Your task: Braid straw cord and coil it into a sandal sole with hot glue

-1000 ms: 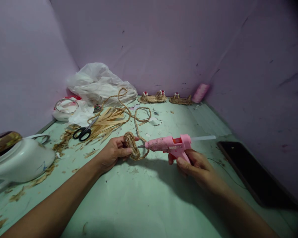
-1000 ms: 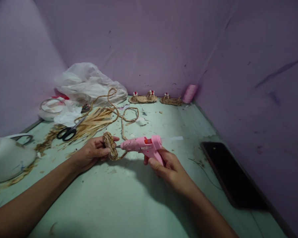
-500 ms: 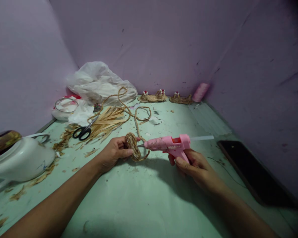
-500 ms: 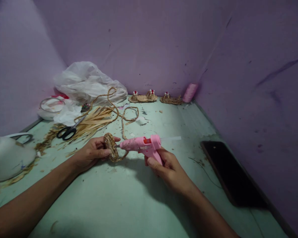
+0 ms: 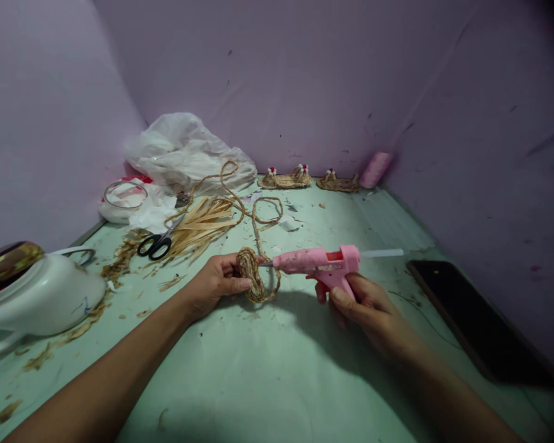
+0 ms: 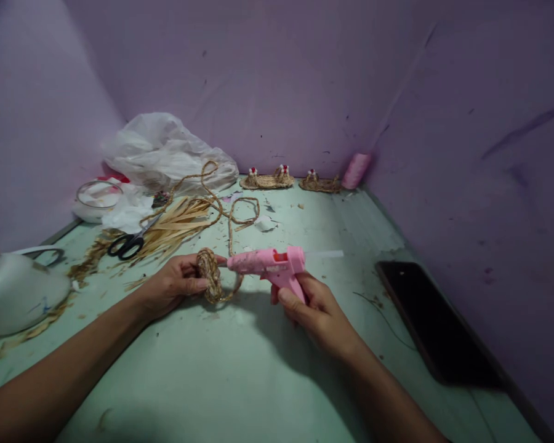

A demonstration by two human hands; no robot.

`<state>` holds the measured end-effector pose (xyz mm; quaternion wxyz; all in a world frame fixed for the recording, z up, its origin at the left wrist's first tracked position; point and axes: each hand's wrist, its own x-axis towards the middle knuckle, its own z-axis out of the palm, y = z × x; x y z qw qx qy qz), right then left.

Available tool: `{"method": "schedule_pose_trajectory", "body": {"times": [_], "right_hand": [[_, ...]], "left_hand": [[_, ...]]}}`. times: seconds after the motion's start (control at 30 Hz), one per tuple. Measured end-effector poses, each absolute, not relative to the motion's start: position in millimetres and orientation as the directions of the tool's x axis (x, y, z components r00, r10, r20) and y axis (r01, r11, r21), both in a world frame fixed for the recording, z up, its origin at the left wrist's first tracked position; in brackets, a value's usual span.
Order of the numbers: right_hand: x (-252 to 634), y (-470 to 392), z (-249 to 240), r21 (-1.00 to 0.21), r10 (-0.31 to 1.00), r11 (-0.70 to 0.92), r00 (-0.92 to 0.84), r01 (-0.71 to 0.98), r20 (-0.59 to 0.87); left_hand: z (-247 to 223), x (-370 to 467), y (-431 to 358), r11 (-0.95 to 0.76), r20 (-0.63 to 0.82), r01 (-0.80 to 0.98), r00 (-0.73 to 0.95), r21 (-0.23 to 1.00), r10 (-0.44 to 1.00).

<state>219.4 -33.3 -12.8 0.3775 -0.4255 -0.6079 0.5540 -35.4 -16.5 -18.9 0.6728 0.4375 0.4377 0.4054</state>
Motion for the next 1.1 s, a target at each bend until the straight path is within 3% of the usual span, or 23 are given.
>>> {"method": "schedule_pose_trajectory", "body": {"times": [0.17, 0.43, 0.53, 0.6, 0.63, 0.7, 0.73, 0.83, 0.97, 1.1], "right_hand": [[223.3, -16.0, -14.6, -0.997, 0.998, -0.047, -0.041, 0.058, -0.049], [247.6, 47.3, -19.2, -0.887, 0.981, -0.111, 0.19, 0.447, -0.027], [245.4, 46.7, -7.6, -0.773, 0.98, -0.042, 0.178, 0.633, 0.093], [230.2, 36.5, 0.2, -0.493, 0.939, 0.216, -0.04, 0.843, 0.342], [219.1, 30.5, 2.5, -0.403, 0.889, 0.387, -0.219, 0.83, 0.402], [194.1, 20.7, 2.4, -0.381, 0.687, 0.726, -0.611, 0.572, 0.393], [182.3, 17.9, 0.1, -0.372, 0.577, 0.807, -0.747, 0.459, 0.329], [158.3, 19.0, -10.6, -0.337, 0.441, 0.872, -0.867, 0.354, 0.232], [152.5, 25.7, -19.0, -0.335, 0.425, 0.876, -0.882, 0.345, 0.202], [155.3, 19.7, -17.0, -0.308, 0.43, 0.883, -0.874, 0.355, 0.227]], "left_hand": [[-11.6, -35.9, -23.8, 0.329, -0.305, -0.082, 0.223, 0.941, 0.926], [-6.7, -44.1, -38.3, 0.43, -0.439, 0.121, 0.061, 0.895, 0.896], [-2.4, -42.2, -37.8, 0.465, -0.48, 0.148, 0.093, 0.873, 0.872], [-0.3, -40.6, -36.4, 0.476, -0.492, 0.141, 0.119, 0.868, 0.863], [0.2, -40.1, -35.5, 0.476, -0.493, 0.139, 0.13, 0.868, 0.86], [-0.2, -40.1, -33.8, 0.479, -0.498, 0.144, 0.156, 0.866, 0.853], [-1.2, -40.6, -33.3, 0.476, -0.496, 0.148, 0.169, 0.867, 0.852], [-6.0, -43.1, -33.9, 0.382, -0.427, 0.261, 0.148, 0.887, 0.892], [-11.2, -44.0, -39.2, 0.179, -0.168, 0.578, -0.073, 0.796, 0.983], [-11.7, -41.3, -42.5, 0.126, -0.074, 0.642, -0.107, 0.756, 0.991]]}}
